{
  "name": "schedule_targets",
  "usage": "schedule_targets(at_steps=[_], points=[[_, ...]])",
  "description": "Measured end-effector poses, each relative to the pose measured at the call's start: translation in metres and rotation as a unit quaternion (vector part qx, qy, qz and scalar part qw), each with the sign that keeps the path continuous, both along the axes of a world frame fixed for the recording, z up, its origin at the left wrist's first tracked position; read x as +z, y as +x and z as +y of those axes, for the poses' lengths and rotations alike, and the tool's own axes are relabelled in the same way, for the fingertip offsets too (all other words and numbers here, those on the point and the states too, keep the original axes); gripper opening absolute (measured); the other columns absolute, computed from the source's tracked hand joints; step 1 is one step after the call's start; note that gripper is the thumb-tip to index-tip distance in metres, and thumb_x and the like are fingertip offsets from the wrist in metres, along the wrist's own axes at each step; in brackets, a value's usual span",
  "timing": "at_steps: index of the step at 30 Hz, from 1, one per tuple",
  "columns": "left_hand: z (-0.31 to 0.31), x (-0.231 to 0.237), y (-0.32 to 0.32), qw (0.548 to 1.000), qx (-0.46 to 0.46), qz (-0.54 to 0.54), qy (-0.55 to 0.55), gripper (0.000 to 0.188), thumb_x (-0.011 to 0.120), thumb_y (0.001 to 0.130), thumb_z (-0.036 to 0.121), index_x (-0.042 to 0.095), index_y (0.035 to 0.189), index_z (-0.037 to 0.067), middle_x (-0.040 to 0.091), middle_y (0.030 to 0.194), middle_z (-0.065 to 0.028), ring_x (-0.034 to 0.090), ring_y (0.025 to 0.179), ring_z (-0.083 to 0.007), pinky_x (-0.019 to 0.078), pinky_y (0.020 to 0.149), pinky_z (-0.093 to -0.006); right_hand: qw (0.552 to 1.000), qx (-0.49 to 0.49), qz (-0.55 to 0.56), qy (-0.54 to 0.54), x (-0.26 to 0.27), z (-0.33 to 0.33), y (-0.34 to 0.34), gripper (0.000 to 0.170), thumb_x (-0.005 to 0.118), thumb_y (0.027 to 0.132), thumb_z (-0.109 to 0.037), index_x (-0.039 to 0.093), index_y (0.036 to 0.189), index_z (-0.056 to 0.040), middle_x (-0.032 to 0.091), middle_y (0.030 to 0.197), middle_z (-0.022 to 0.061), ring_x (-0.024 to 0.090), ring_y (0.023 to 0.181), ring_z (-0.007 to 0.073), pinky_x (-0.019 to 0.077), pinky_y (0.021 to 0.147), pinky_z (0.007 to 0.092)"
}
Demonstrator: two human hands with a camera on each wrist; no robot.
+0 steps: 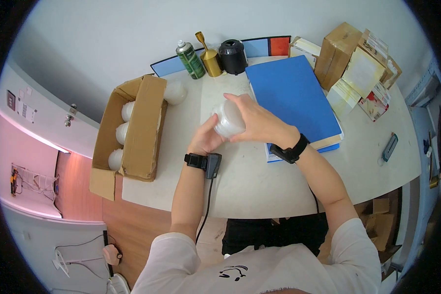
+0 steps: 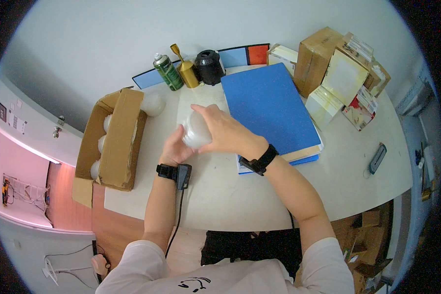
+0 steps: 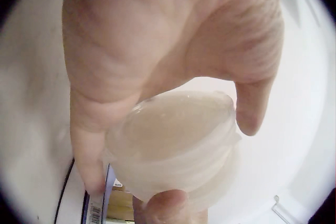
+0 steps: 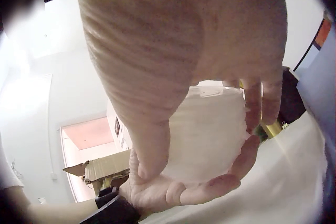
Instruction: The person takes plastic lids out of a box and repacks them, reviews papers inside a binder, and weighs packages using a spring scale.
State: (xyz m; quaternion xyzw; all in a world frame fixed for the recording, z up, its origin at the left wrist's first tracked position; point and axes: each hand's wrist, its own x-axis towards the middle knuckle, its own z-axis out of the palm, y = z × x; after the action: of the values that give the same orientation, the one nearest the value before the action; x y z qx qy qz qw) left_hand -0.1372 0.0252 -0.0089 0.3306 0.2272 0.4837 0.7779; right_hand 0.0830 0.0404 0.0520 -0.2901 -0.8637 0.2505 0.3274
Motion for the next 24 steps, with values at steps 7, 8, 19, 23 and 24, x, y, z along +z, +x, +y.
schedule_targets(at_steps=[7, 8, 19, 23, 24], points=[[-0.004, -0.001, 0.007, 0.998, -0.013, 0.053, 0.019, 0.078, 0.067, 0.094, 0.045, 0.032, 0.152, 0.006, 0.048, 0.148, -0.0135, 0.050, 0.135, -0.0303, 0.0449, 0.109, -0.0487, 0.999, 0.015, -0.037, -0.010, 0.000, -0.001, -0.002, 0.106, 0.093, 0.063, -0.026, 0.031, 0.144, 0.0034, 0.044, 0.134, 0.0258, 0.047, 0.127, 0.0426, 0.0423, 0.105, 0.0436], [-0.005, 0.001, 0.008, 0.999, -0.004, 0.051, 0.014, 0.078, 0.068, 0.094, 0.045, 0.032, 0.152, 0.007, 0.049, 0.146, -0.0123, 0.050, 0.134, -0.0287, 0.0480, 0.106, -0.0460, 0.999, 0.016, -0.038, -0.010, 0.000, -0.002, -0.002, 0.106, 0.093, 0.063, -0.026, 0.031, 0.144, 0.0034, 0.044, 0.134, 0.0258, 0.047, 0.127, 0.0426, 0.0423, 0.105, 0.0436], [-0.002, -0.006, 0.003, 0.997, -0.012, 0.067, 0.042, 0.086, 0.072, 0.089, 0.051, 0.033, 0.152, 0.008, 0.048, 0.148, -0.0125, 0.049, 0.135, -0.0291, 0.0450, 0.111, -0.0445, 0.999, 0.031, -0.006, -0.030, 0.002, 0.003, 0.001, 0.099, 0.089, 0.069, -0.032, 0.033, 0.142, 0.0035, 0.042, 0.141, 0.0248, 0.043, 0.134, 0.0373, 0.0390, 0.110, 0.0413], [-0.001, -0.008, 0.000, 0.998, -0.016, 0.049, 0.024, 0.092, 0.078, 0.085, 0.047, 0.031, 0.153, 0.008, 0.048, 0.146, -0.0110, 0.050, 0.134, -0.0270, 0.0468, 0.108, -0.0439, 0.997, 0.041, -0.006, -0.062, 0.009, 0.002, 0.004, 0.099, 0.090, 0.069, -0.031, 0.034, 0.143, 0.0016, 0.044, 0.140, 0.0238, 0.045, 0.133, 0.0371, 0.0395, 0.110, 0.0413], [-0.001, -0.007, 0.000, 0.998, -0.016, 0.050, 0.025, 0.092, 0.078, 0.085, 0.047, 0.031, 0.153, 0.008, 0.048, 0.146, -0.0110, 0.050, 0.134, -0.0270, 0.0468, 0.108, -0.0439, 0.996, 0.042, -0.008, -0.075, 0.010, 0.002, 0.004, 0.099, 0.090, 0.068, -0.031, 0.034, 0.144, 0.0005, 0.045, 0.140, 0.0233, 0.045, 0.133, 0.0368, 0.0396, 0.110, 0.0413]])
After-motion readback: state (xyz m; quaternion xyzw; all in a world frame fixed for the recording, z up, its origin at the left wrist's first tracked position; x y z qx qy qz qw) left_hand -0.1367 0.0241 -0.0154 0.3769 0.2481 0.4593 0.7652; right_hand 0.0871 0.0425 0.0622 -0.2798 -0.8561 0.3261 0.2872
